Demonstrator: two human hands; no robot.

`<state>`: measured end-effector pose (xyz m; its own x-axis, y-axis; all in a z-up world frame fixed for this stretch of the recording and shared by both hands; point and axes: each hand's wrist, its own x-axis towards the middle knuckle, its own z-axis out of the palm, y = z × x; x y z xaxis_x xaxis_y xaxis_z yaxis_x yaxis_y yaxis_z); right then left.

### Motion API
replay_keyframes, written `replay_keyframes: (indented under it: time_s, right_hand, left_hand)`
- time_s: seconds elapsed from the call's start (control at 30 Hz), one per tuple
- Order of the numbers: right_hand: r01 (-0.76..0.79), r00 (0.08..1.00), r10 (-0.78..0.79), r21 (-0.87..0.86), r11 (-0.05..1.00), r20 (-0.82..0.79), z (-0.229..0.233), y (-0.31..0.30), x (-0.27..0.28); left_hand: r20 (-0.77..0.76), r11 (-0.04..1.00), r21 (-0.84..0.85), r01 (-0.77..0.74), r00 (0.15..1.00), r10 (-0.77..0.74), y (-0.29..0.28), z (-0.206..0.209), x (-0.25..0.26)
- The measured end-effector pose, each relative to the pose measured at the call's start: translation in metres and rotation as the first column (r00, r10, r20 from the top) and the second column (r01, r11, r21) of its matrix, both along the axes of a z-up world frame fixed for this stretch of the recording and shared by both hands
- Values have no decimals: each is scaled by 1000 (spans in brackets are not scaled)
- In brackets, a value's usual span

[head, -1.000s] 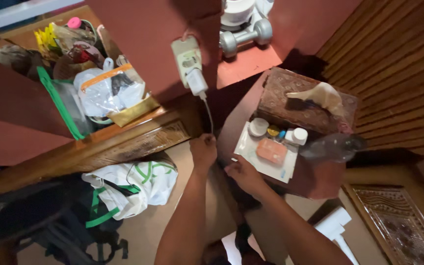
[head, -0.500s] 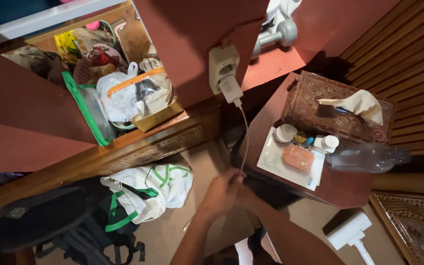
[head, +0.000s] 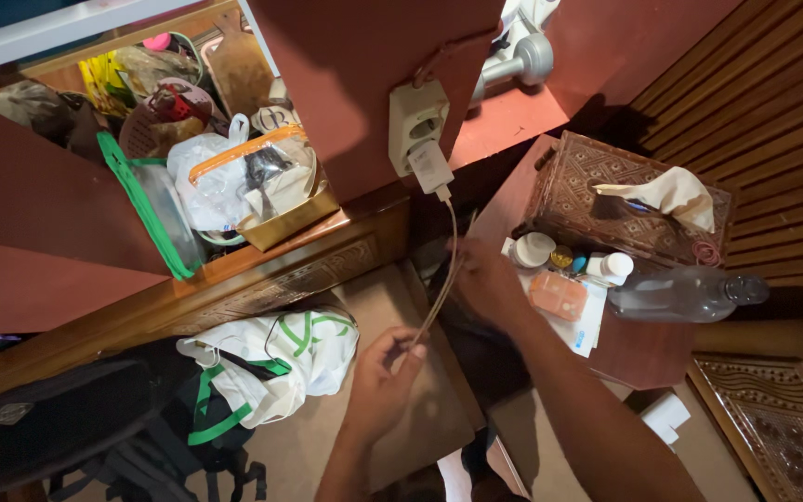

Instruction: The person gathers vacuum components from a bedside table and a bag, then connects the motor unit to the extension tube and vacuum head.

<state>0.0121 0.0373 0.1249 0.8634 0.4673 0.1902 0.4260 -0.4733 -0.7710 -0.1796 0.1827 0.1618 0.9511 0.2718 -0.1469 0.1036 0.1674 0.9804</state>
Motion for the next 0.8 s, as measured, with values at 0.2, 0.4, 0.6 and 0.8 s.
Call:
replay_keyframes:
  time_s: [0.2,0.4,0.6,0.8]
  right_hand:
    - [67,997,-65,37,997,-31,-4,1,47]
    - [26,990,-7,133,991,-139,-71,-8,69]
    - [278,792,-58,275,920,-608,-90,-25,13]
    - [91,902,34,265,960,-431,-58,-8,0]
  left_hand:
    - [117,959,239,-153,985,128,-14,6,21]
    - [-230,923,361,-134,946,228,-35,-37,60]
    - [-7,883,439,-168,982,190,-51,-113,122]
    - [220,789,577,-211,971,99,-38,-138,166]
